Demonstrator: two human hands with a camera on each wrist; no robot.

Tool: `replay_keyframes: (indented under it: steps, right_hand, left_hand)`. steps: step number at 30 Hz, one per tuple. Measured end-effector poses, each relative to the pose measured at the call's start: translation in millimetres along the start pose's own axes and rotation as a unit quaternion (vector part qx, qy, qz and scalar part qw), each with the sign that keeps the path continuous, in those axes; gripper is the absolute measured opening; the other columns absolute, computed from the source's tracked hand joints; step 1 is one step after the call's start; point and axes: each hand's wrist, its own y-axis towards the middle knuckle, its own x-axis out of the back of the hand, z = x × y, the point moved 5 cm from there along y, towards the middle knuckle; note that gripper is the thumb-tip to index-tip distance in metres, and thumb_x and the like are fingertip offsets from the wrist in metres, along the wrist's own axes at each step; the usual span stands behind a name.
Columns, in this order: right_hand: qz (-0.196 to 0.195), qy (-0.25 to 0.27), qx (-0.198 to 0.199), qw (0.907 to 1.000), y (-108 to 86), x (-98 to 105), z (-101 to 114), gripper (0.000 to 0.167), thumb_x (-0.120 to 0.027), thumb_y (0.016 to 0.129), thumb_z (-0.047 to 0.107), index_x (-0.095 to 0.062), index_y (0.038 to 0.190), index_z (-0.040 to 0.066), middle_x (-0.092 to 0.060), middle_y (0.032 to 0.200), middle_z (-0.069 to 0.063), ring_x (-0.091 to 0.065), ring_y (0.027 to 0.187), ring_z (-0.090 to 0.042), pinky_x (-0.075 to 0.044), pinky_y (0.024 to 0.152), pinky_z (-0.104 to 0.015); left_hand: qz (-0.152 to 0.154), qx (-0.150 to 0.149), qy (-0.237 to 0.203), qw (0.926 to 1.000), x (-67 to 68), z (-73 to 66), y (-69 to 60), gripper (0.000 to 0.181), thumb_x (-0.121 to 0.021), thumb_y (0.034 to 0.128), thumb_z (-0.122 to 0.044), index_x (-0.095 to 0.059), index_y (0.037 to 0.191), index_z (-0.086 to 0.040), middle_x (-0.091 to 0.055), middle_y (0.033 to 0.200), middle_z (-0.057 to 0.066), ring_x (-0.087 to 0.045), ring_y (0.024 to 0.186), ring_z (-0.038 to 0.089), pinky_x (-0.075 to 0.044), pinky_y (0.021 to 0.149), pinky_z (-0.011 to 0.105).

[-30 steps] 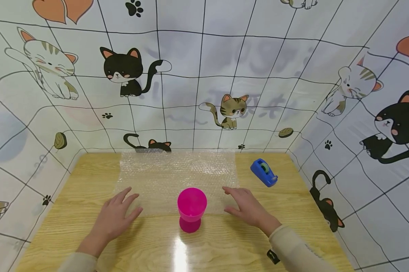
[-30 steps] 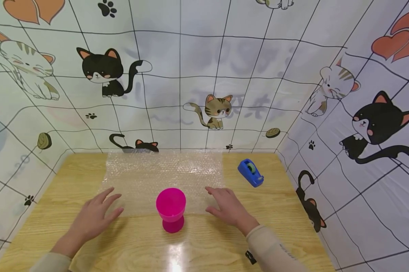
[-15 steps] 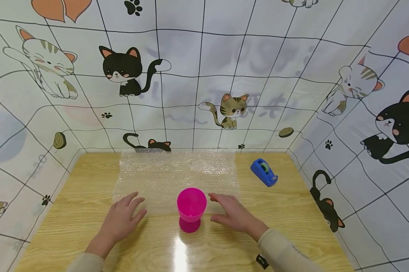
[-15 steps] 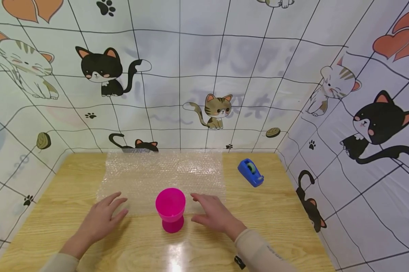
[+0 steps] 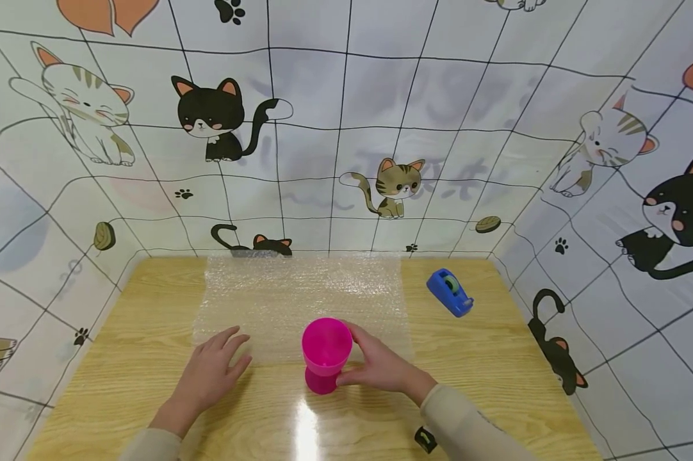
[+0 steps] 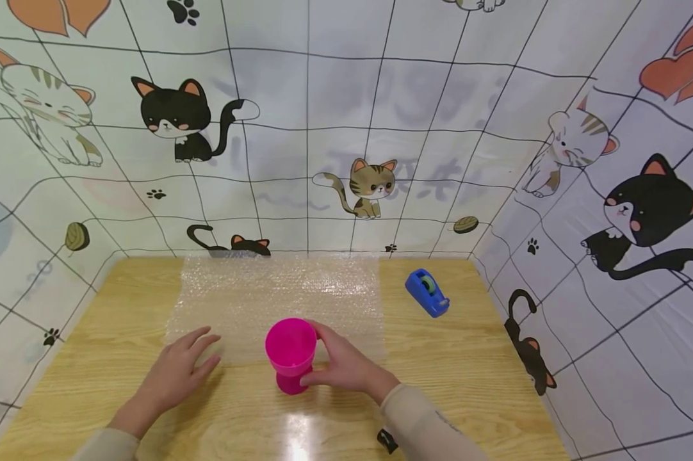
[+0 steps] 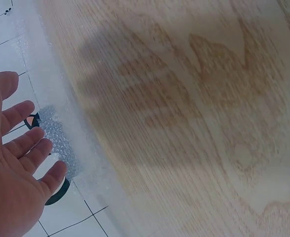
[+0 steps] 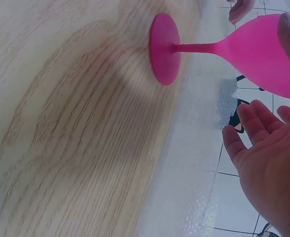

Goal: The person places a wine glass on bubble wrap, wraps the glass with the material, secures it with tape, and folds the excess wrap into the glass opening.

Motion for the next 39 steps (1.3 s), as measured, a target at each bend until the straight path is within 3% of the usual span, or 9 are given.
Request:
replay_keyframes:
  steps: [7,16,23,29,35,39]
  right_hand:
    - [0.002,0.027,-0.037,0.9989,3.2,-0.8,4.6,0.104,-0.086,0.073,0.029,-0.018,0.152,0.035,-0.041,0.147,0.015,-0.041,0.137,-0.011,-0.034,0.116,-0.050]
    - [-0.004,0.056,-0.041,0.9976,7.2,-5.2,6.1,0.108,-0.088,0.071,0.032,-0.018,0.153,0.032,-0.044,0.146,0.013,-0.044,0.135,-0.013,-0.038,0.113,-0.045]
    - [-0.008,0.081,-0.008,0.9967,10.0,-7.7,10.2,0.095,-0.088,0.071,0.024,-0.031,0.146,0.029,-0.050,0.140,0.010,-0.050,0.129,-0.014,-0.042,0.110,-0.041]
    - [-0.014,0.096,-0.021,0.9951,10.3,-7.3,10.7,0.087,-0.087,0.073,0.023,-0.035,0.142,0.033,-0.053,0.136,0.011,-0.051,0.126,-0.014,-0.042,0.108,-0.044]
    - [-0.012,0.099,-0.022,0.9948,11.0,-6.3,11.5,0.084,-0.085,0.075,0.026,-0.036,0.143,0.033,-0.053,0.136,0.010,-0.053,0.124,-0.016,-0.042,0.107,-0.048]
    - [-0.014,0.105,-0.014,0.9943,12.5,-4.4,14.3,0.081,-0.083,0.077,0.026,-0.036,0.143,0.031,-0.053,0.136,0.009,-0.054,0.123,-0.016,-0.042,0.107,-0.049]
  left_hand:
    - [-0.003,-0.001,-0.001,1.0000,-1.3,0.0,0.4,0.039,-0.066,0.0926,-0.031,-0.061,0.127,-0.013,-0.054,0.139,0.015,-0.053,0.125,0.039,-0.042,0.096,0.063]
    - [-0.001,-0.001,-0.004,1.0000,-0.7,-0.3,1.5,0.039,-0.067,0.0921,-0.028,-0.061,0.127,-0.013,-0.054,0.139,0.016,-0.053,0.126,0.039,-0.042,0.097,0.062]
    - [-0.006,-0.007,0.000,1.0000,-2.0,1.4,2.2,0.038,-0.068,0.0908,-0.026,-0.062,0.126,-0.013,-0.055,0.138,0.016,-0.054,0.124,0.039,-0.043,0.096,0.062]
    - [-0.006,-0.010,0.003,0.9999,-2.5,3.2,2.7,0.037,-0.069,0.0901,-0.024,-0.062,0.125,-0.012,-0.056,0.137,0.017,-0.054,0.123,0.039,-0.044,0.095,0.063]
    - [-0.021,-0.007,0.002,0.9998,-1.1,12.4,5.2,0.036,-0.070,0.0876,-0.020,-0.063,0.121,-0.008,-0.058,0.132,0.021,-0.056,0.119,0.042,-0.047,0.091,0.062]
    - [-0.015,0.013,-0.018,0.9996,-2.9,25.1,6.3,0.036,-0.067,0.0896,-0.018,-0.062,0.122,-0.004,-0.057,0.132,0.024,-0.055,0.120,0.044,-0.047,0.093,0.061]
